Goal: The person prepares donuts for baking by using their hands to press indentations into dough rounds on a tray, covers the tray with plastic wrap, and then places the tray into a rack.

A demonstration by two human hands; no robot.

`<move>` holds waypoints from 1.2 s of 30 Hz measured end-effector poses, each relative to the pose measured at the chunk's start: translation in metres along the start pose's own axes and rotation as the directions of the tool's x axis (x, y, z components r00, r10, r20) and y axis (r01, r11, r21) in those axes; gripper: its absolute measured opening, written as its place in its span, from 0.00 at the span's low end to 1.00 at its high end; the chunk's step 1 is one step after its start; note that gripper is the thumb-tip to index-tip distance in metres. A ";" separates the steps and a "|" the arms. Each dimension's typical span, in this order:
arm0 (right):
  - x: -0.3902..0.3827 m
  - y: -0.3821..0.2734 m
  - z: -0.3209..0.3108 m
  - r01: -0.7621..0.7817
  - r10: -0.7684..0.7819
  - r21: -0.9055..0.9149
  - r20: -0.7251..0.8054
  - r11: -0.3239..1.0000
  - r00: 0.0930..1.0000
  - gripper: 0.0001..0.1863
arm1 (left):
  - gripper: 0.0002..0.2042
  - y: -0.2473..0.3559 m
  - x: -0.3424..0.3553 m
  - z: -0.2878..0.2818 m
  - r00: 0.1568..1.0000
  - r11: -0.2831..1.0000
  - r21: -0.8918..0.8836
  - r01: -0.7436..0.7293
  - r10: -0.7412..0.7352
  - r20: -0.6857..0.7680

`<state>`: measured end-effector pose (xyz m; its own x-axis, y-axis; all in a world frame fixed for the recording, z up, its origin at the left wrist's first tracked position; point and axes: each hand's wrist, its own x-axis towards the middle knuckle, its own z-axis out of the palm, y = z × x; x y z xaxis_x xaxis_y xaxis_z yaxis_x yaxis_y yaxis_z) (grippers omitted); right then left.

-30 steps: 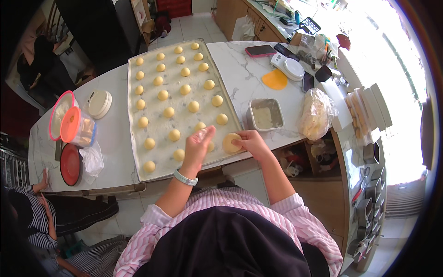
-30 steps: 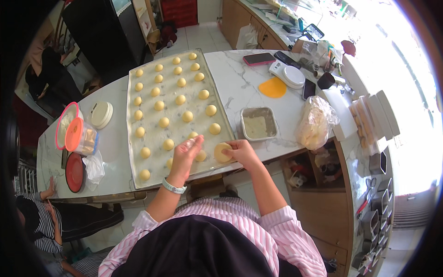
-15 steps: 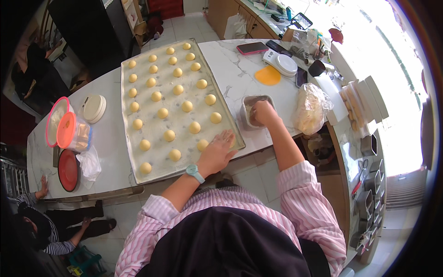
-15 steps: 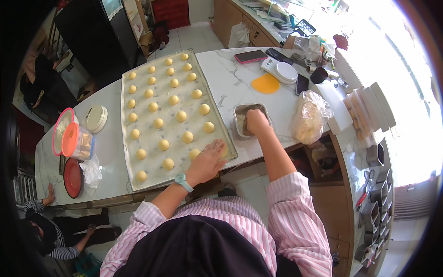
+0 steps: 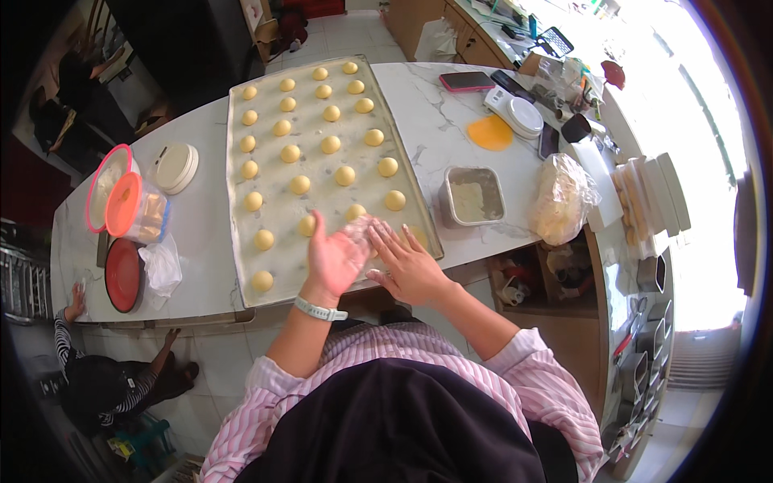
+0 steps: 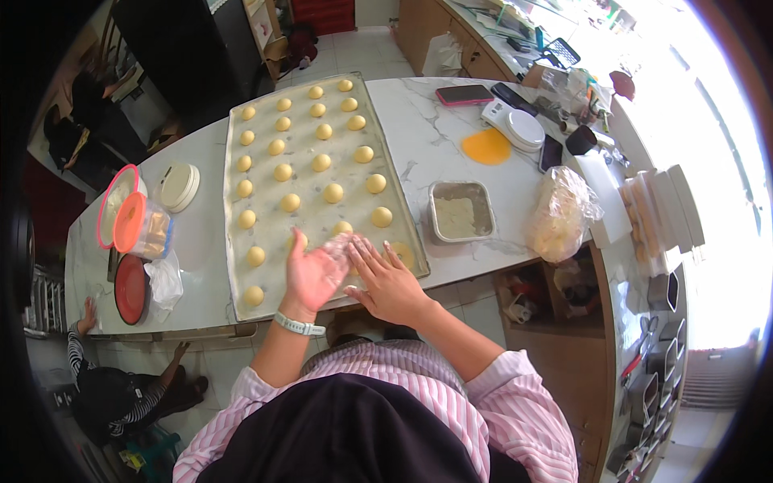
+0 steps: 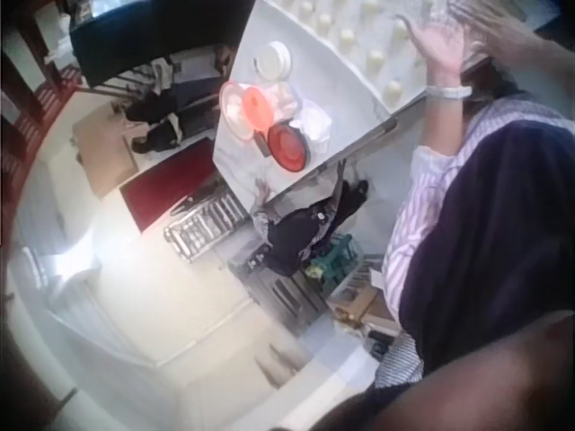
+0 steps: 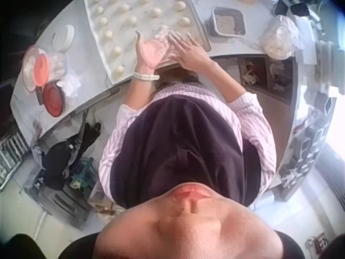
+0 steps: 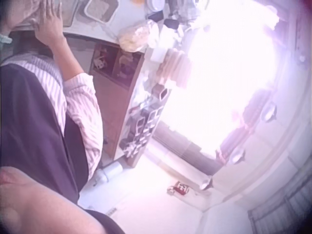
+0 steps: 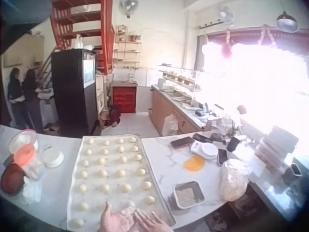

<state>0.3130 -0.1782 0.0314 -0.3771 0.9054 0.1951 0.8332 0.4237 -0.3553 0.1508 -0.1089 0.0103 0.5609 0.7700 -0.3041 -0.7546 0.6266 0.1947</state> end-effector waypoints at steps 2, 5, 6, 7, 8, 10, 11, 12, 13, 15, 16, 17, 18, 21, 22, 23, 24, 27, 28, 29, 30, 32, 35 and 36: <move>0.003 0.000 0.013 0.030 -0.025 -0.073 0.066 0.997 0.998 0.34 | 0.44 0.021 -0.012 -0.006 0.998 0.992 -0.119 -0.040 0.035 -0.047; 0.000 0.005 0.041 0.073 -0.058 -0.097 0.143 0.993 0.988 0.36 | 0.42 0.041 -0.030 -0.018 0.975 0.980 -0.047 -0.193 0.187 -0.116; 0.005 0.005 0.042 0.095 -0.078 -0.096 0.165 0.991 0.983 0.36 | 0.41 0.044 -0.034 -0.023 0.974 0.977 -0.062 -0.202 0.194 -0.118; 0.007 0.005 0.041 0.101 -0.081 -0.108 0.174 0.989 0.981 0.36 | 0.40 0.045 -0.039 -0.028 0.973 0.975 -0.077 -0.209 0.199 -0.119; 0.009 0.005 0.039 0.105 -0.082 -0.120 0.183 0.987 0.980 0.36 | 0.39 0.046 -0.042 -0.033 0.972 0.972 -0.092 -0.214 0.203 -0.119; 0.008 0.004 0.038 0.113 -0.084 -0.133 0.208 0.985 0.975 0.37 | 0.36 0.044 -0.047 -0.036 0.966 0.969 -0.098 -0.227 0.212 -0.147; 0.007 0.005 0.042 0.120 -0.088 -0.136 0.222 0.983 0.971 0.37 | 0.34 0.042 -0.049 -0.037 0.963 0.967 -0.100 -0.233 0.215 -0.161; 0.006 0.007 0.044 0.128 -0.093 -0.140 0.233 0.982 0.968 0.37 | 0.33 0.040 -0.050 -0.038 0.964 0.966 -0.119 -0.229 0.208 -0.167; 0.007 0.008 0.046 0.120 -0.083 -0.148 0.235 0.982 0.968 0.37 | 0.32 0.039 -0.051 -0.038 0.964 0.964 -0.139 -0.225 0.200 -0.173; 0.009 0.012 0.047 0.105 -0.065 -0.163 0.237 0.981 0.969 0.37 | 0.30 0.038 -0.052 -0.039 0.964 0.964 -0.146 -0.221 0.193 -0.184; 0.010 0.012 0.047 0.102 -0.058 -0.172 0.245 0.980 0.968 0.37 | 0.29 0.038 -0.053 -0.039 0.963 0.966 -0.134 -0.221 0.194 -0.188; 0.011 0.012 0.046 0.099 -0.051 -0.181 0.253 0.979 0.966 0.37 | 0.29 0.038 -0.053 -0.039 0.962 0.968 -0.122 -0.220 0.194 -0.192; 0.012 0.012 0.047 0.094 -0.043 -0.189 0.258 0.977 0.965 0.37 | 0.29 0.038 -0.054 -0.039 0.961 0.969 -0.102 -0.225 0.203 -0.186; 0.009 0.011 0.049 0.121 -0.079 -0.180 0.226 0.976 0.971 0.37 | 0.27 0.039 -0.057 -0.038 0.958 0.969 -0.060 -0.238 0.224 -0.179; 0.009 0.011 0.048 0.128 -0.083 -0.190 0.225 0.973 0.971 0.37 | 0.27 0.039 -0.057 -0.038 0.956 0.968 -0.058 -0.243 0.228 -0.184; 0.009 0.012 0.046 0.134 -0.088 -0.201 0.224 0.970 0.971 0.37 | 0.26 0.039 -0.058 -0.038 0.954 0.967 -0.056 -0.247 0.232 -0.189; 0.011 0.012 0.046 0.142 -0.095 -0.212 0.220 0.967 0.971 0.37 | 0.26 0.039 -0.059 -0.038 0.955 0.967 -0.060 -0.247 0.232 -0.186; 0.012 0.011 0.048 0.139 -0.104 -0.157 0.212 0.978 0.972 0.35 | 0.25 0.037 -0.060 -0.042 0.956 0.967 -0.067 -0.246 0.231 -0.179; 0.011 0.012 0.048 0.125 -0.100 -0.142 0.175 0.982 0.980 0.32 | 0.24 0.037 -0.061 -0.043 0.957 0.967 -0.066 -0.246 0.231 -0.178; 0.010 0.015 0.047 0.112 -0.095 -0.126 0.137 0.986 0.986 0.30 | 0.24 0.037 -0.062 -0.044 0.957 0.967 -0.065 -0.245 0.231 -0.176; 0.012 0.021 0.044 0.100 -0.089 -0.113 0.097 0.988 0.991 0.27 | 0.24 0.037 -0.063 -0.043 0.954 0.967 -0.051 -0.251 0.238 -0.183; 0.018 0.036 0.040 -0.005 0.002 0.081 0.031 0.997 1.000 0.20 | 0.23 0.036 -0.067 -0.039 0.948 0.965 -0.021 -0.260 0.251 -0.196; 0.018 0.028 0.034 -0.038 0.038 0.121 0.003 0.992 0.999 0.13 | 0.23 0.037 -0.071 -0.045 0.941 0.961 -0.040 -0.272 0.257 -0.221; 0.019 0.026 0.030 -0.030 0.031 0.084 -0.005 0.996 1.000 0.11 | 0.22 0.036 -0.072 -0.045 0.939 0.962 -0.044 -0.271 0.254 -0.231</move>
<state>0.3151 -0.1494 -0.0012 -0.3494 0.9177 0.1888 0.8075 0.3972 -0.4361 0.0680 -0.1468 -0.0027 0.2560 0.8546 -0.4518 -0.8926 0.3883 0.2289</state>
